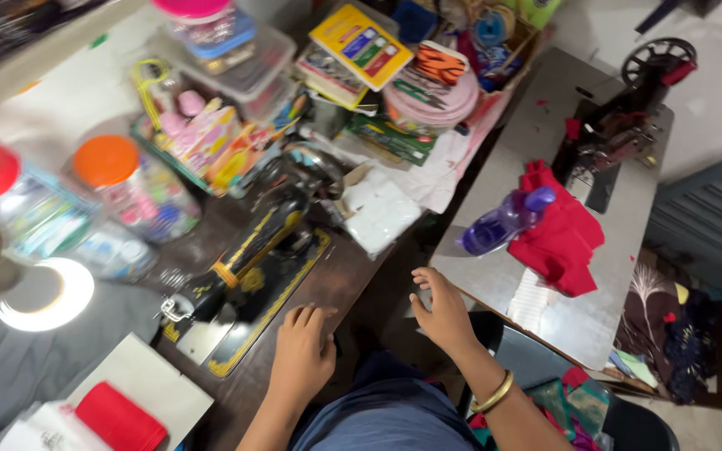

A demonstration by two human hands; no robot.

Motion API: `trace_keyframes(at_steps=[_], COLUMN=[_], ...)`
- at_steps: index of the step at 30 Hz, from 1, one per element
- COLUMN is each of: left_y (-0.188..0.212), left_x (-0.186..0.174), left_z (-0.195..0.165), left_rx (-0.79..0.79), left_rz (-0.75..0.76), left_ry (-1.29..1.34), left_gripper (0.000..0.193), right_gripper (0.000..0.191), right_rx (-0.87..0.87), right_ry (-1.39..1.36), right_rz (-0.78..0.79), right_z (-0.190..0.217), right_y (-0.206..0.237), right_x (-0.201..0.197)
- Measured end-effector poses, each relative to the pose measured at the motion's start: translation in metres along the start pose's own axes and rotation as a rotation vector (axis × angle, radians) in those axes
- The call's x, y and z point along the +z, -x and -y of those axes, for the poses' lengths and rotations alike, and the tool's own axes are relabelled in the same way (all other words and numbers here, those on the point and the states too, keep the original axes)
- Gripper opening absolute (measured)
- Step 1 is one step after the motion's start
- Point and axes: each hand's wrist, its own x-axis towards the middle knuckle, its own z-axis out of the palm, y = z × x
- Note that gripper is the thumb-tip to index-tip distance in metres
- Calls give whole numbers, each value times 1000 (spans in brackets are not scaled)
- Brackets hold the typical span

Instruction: The person retrieves packaged items from a shelf, places them on a table, and then unpacks a package of light blue cloths. They unfold one cloth, smooth it out, and fold it neatly on the table.

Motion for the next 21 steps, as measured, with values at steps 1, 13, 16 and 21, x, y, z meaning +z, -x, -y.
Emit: trace_keyframes(at_steps=[1, 13, 16, 21], left_y=[-11, -143, -161, -166], left_x=[11, 163, 174, 164], left_z=[0, 72, 71, 63], left_rx=[-43, -729, -885, -997], left_rz=[70, 124, 107, 95], left_ry=[55, 692, 834, 957], left_gripper=[44, 73, 69, 61], right_gripper=[42, 72, 69, 62], right_rx=[44, 40, 213, 450], right_ry=[-7, -10, 75, -91], right_rz=[19, 42, 165, 379], right_z=[-10, -88, -89, -102], right_y=[-7, -187, -207, -207], right_x=[-2, 53, 63, 63])
